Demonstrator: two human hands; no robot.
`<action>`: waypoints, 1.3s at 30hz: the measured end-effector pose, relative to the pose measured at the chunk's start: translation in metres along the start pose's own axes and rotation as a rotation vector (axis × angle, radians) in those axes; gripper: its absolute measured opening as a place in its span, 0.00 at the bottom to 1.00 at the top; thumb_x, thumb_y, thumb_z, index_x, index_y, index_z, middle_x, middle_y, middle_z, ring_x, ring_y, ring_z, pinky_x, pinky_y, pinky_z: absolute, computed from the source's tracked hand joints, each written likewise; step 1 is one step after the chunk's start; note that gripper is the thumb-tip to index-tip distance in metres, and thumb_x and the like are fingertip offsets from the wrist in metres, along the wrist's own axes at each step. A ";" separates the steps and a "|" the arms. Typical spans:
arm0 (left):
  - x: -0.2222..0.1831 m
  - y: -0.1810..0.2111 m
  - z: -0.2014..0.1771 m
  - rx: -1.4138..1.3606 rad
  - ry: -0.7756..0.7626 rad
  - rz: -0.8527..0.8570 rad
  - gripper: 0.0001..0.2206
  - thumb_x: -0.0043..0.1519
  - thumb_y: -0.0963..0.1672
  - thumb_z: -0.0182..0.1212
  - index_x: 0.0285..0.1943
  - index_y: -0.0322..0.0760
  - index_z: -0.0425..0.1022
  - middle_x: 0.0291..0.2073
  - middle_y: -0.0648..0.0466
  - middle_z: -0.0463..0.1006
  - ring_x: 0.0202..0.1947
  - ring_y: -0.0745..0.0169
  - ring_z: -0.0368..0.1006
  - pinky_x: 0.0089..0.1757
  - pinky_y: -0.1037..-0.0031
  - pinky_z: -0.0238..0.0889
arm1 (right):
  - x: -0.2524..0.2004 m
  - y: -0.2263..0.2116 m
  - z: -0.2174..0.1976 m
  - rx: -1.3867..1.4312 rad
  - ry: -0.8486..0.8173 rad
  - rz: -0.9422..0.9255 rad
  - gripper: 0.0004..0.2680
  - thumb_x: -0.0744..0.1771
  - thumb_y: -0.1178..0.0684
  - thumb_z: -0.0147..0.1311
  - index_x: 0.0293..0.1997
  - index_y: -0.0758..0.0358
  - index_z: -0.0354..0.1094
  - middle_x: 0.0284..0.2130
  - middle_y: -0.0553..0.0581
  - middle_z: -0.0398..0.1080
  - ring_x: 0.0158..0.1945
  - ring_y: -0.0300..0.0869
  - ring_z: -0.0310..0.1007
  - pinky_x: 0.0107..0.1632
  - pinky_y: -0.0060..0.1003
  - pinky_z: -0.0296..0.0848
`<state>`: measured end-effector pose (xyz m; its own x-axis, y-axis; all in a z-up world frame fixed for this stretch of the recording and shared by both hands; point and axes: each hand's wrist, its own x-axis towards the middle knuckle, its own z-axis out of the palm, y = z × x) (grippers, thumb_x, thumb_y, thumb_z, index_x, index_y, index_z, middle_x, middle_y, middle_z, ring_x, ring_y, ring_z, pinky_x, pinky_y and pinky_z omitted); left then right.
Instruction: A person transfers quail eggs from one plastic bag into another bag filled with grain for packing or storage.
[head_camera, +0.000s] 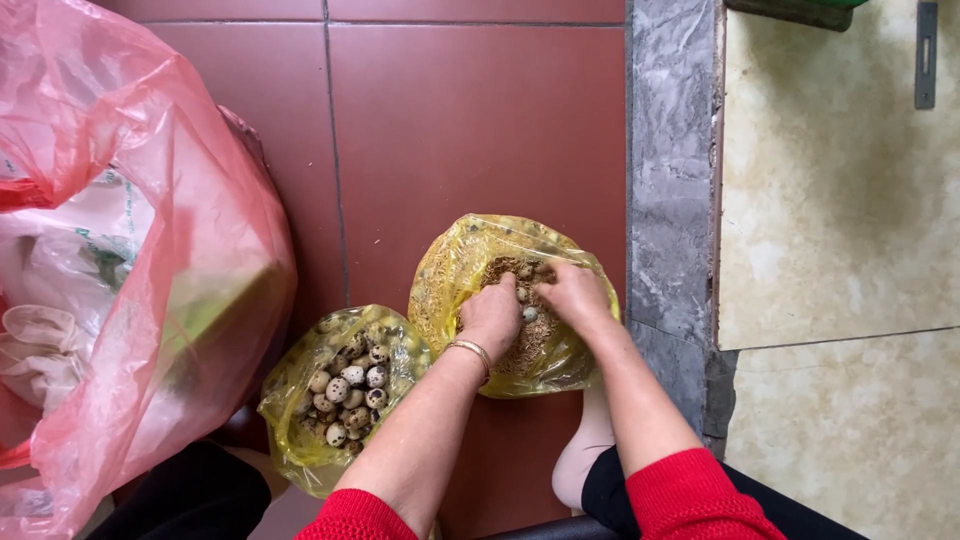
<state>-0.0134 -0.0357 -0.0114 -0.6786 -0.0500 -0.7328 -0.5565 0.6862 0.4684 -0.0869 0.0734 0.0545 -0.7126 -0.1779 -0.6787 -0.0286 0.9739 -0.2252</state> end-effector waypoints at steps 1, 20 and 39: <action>0.006 -0.001 0.004 -0.002 -0.003 0.002 0.14 0.65 0.41 0.49 0.59 0.44 0.67 0.43 0.42 0.83 0.51 0.38 0.80 0.52 0.47 0.71 | 0.007 -0.004 0.005 -0.002 0.000 0.003 0.14 0.67 0.43 0.57 0.55 0.54 0.77 0.48 0.65 0.78 0.59 0.59 0.75 0.63 0.55 0.69; 0.016 0.013 0.008 0.022 0.016 0.014 0.18 0.64 0.47 0.60 0.61 0.37 0.72 0.43 0.41 0.83 0.51 0.39 0.80 0.49 0.48 0.74 | -0.004 0.032 0.021 0.125 -0.172 -0.029 0.19 0.61 0.50 0.57 0.60 0.42 0.67 0.58 0.59 0.72 0.63 0.59 0.70 0.65 0.57 0.69; -0.021 -0.051 -0.035 -0.950 -0.467 -0.113 0.19 0.51 0.53 0.70 0.42 0.41 0.73 0.28 0.48 0.80 0.25 0.59 0.80 0.24 0.80 0.72 | 0.027 0.025 0.081 -0.437 -0.073 -0.302 0.10 0.68 0.43 0.48 0.54 0.38 0.70 0.37 0.52 0.78 0.46 0.54 0.81 0.50 0.56 0.76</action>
<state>0.0122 -0.0953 -0.0028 -0.4606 0.3436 -0.8184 -0.8875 -0.1628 0.4311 -0.0496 0.0816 -0.0262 -0.5776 -0.4534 -0.6788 -0.5250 0.8431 -0.1164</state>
